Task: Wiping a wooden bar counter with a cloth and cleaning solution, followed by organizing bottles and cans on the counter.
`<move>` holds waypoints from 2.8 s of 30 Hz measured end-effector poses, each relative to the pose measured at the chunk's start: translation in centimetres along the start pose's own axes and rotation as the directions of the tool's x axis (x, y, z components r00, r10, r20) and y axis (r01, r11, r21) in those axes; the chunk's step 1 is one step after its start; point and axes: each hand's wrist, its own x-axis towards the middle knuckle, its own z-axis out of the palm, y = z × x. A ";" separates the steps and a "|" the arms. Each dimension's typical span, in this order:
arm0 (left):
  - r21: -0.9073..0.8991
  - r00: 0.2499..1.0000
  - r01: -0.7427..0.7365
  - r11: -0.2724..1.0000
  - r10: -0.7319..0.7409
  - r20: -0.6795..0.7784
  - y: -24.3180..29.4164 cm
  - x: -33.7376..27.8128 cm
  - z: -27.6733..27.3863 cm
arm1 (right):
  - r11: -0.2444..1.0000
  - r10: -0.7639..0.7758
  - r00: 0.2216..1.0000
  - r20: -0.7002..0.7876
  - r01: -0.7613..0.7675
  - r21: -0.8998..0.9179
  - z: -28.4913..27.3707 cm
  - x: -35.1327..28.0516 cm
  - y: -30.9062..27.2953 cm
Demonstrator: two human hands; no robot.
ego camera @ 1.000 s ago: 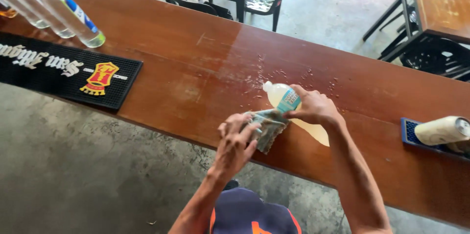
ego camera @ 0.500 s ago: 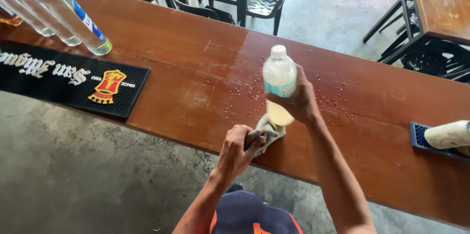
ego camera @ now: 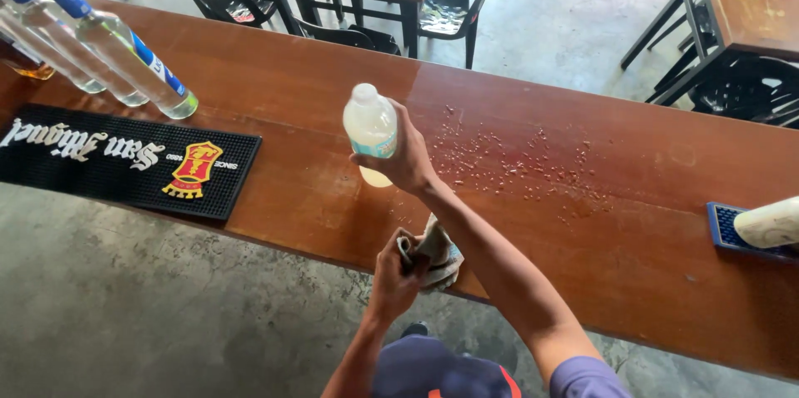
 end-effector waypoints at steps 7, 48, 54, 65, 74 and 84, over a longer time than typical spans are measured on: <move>0.019 0.992 -0.096 0.995 0.097 -0.086 -0.2 4.4 2.3 | 0.939 0.156 0.921 0.356 -0.250 0.234 -8.9 -7.6 6.3; 0.788 0.857 -0.487 0.377 0.032 0.514 -8.6 26.7 21.1 | 0.439 0.428 0.892 -0.143 -0.344 -0.830 -23.9 -8.2 21.8; 0.797 0.861 -0.479 0.368 0.020 0.508 -9.2 30.7 22.8 | 0.443 0.436 0.887 -0.152 -0.358 -0.822 -25.8 -5.3 24.0; 0.830 0.881 -0.428 0.359 -0.042 0.472 -9.0 37.7 26.9 | 0.394 0.524 0.827 -0.203 -0.446 -0.803 -29.4 0.7 28.0; 0.833 0.889 -0.424 0.356 -0.012 0.457 -9.6 35.7 26.7 | 0.356 0.549 0.799 -0.245 -0.489 -0.797 -28.6 -0.6 25.3; 0.830 0.877 -0.452 0.328 -0.009 0.481 -8.7 28.5 25.2 | 0.366 0.558 0.805 -0.202 -0.457 -0.810 -27.1 -6.2 21.2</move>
